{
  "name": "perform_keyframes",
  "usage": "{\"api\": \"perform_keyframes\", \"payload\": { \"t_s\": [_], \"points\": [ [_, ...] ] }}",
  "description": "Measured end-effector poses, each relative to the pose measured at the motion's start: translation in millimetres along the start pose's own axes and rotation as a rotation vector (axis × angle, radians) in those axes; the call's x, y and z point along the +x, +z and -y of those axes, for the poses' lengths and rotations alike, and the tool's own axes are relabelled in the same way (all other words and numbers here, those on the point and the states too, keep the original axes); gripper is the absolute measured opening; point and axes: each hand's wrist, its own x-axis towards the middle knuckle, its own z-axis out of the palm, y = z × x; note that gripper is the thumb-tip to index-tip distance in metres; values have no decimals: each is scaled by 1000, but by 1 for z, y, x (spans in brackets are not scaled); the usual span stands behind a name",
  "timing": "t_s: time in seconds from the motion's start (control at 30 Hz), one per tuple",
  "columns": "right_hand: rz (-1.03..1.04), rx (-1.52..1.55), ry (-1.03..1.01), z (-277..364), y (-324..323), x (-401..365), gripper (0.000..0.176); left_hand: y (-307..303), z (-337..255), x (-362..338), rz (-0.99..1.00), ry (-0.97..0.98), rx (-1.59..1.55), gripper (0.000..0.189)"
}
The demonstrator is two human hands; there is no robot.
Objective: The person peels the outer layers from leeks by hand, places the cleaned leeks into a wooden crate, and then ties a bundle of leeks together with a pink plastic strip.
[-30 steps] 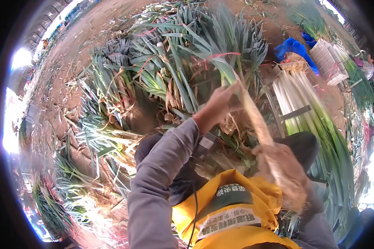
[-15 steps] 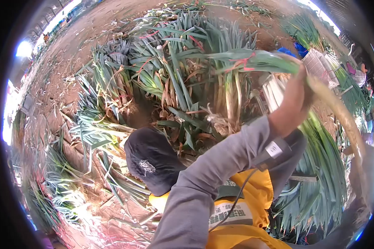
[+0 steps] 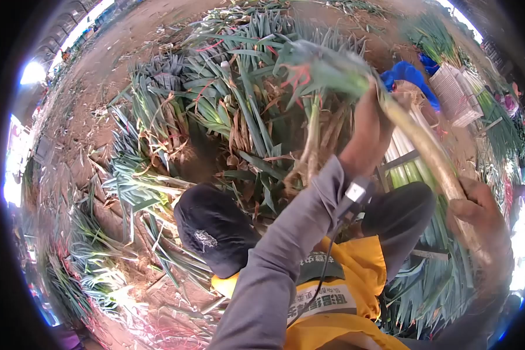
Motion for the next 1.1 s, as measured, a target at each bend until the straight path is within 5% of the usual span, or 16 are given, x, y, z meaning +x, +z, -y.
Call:
{"api": "perform_keyframes", "payload": {
  "t_s": [0.07, 0.1, 0.23, 0.3, 0.33, 0.47, 0.57, 0.8, 0.93, 1.0, 1.1],
  "points": [
    [108, -52, 236, -14, -14, 0, 44, -40, 34, -33, -42, -4, 12, 28],
    [103, -55, 241, -15, -12, -8, 44, -37, 53, -52, -234, -44, 33, 33],
    [-158, -1, 422, -16, -19, -68, 42, -17, 102, -65, -308, -160, -111, 42],
    [-100, 203, 291, -21, -53, -98, 48, 45, 107, -64, -423, -169, -141, 38],
    [-121, 152, 219, -10, -58, -107, 49, 45, 122, -56, -204, -142, -162, 35],
    [-159, -38, -23, 25, -60, -130, 56, 163, 101, -64, -40, 2, -211, 34],
    [-145, -99, -169, 38, -58, -134, 60, 179, 73, -58, 155, -5, -111, 36],
    [-60, -101, -404, 44, -46, -101, 72, 219, -24, -78, 224, 167, -3, 27],
    [-222, -133, -585, 15, -12, -45, 85, 215, -94, -66, 562, 301, 386, 15],
    [-167, -321, -785, 13, 2, -10, 52, 230, -110, -87, 458, 448, 469, 14],
    [-37, -297, -835, 3, 40, 54, 35, 223, -164, -70, 450, 500, 611, 22]
  ]
}}
